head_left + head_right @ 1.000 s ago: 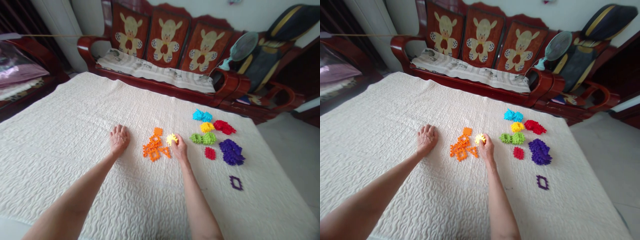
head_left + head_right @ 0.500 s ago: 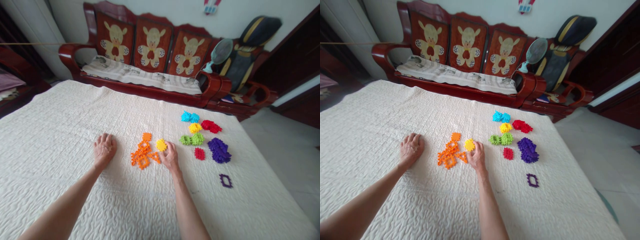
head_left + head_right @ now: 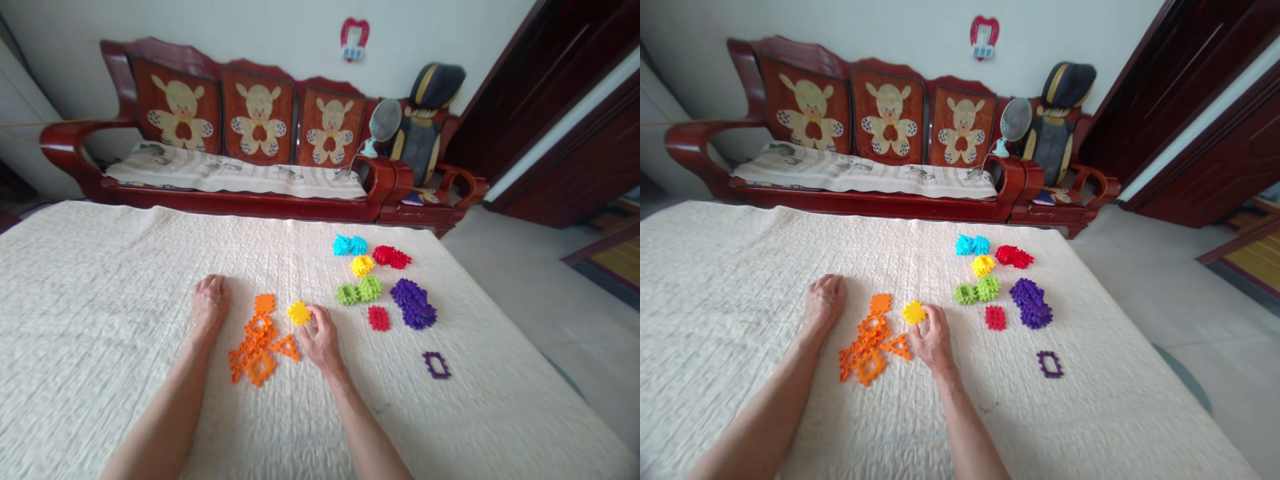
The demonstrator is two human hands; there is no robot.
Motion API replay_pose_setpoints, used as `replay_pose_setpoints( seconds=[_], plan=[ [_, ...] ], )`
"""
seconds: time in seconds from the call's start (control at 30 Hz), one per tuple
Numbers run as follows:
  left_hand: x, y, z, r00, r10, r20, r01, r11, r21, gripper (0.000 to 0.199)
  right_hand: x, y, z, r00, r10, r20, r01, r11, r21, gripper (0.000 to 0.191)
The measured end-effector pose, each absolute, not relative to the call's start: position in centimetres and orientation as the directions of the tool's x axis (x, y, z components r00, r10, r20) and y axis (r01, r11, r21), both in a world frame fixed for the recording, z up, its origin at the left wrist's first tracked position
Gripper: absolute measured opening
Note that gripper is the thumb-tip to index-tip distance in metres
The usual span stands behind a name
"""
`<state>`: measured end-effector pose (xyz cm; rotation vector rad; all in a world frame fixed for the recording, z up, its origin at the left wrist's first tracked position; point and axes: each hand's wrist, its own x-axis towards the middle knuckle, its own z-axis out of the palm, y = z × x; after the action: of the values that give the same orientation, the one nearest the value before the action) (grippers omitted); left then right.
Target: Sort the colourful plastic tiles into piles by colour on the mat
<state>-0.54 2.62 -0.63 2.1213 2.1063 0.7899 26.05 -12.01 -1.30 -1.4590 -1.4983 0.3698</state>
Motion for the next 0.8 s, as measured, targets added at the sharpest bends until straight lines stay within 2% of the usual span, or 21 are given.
replay_pose_setpoints(
  seconds=[0.47, 0.6, 0.7, 0.8],
  plan=[
    [-1.2, 3.7, -0.5, -0.057, 0.96, 0.275, 0.938, -0.043, 0.343, 0.046, 25.7, -13.1, 0.0, 0.238, 0.878, 0.416, 0.565, 0.223, -0.794, 0.034],
    [-1.5, 4.0, -1.3, -0.034, 0.962, 0.27, 0.964, -0.04, 0.264, 0.05, 29.3, -11.6, 2.8, 0.327, 0.819, 0.471, 0.611, 0.197, -0.767, 0.034],
    [-1.5, 4.0, -1.3, -0.044, 0.97, 0.24, 0.968, -0.017, 0.249, 0.053, 35.4, -7.8, 6.3, 0.441, 0.766, 0.468, 0.71, 0.022, -0.704, 0.032],
    [-1.2, 3.8, -0.4, -0.075, 0.982, 0.171, 0.968, 0.031, 0.248, 0.058, 41.9, -3.0, 8.4, 0.538, 0.764, 0.356, 0.738, -0.223, -0.637, 0.036]
  ],
)
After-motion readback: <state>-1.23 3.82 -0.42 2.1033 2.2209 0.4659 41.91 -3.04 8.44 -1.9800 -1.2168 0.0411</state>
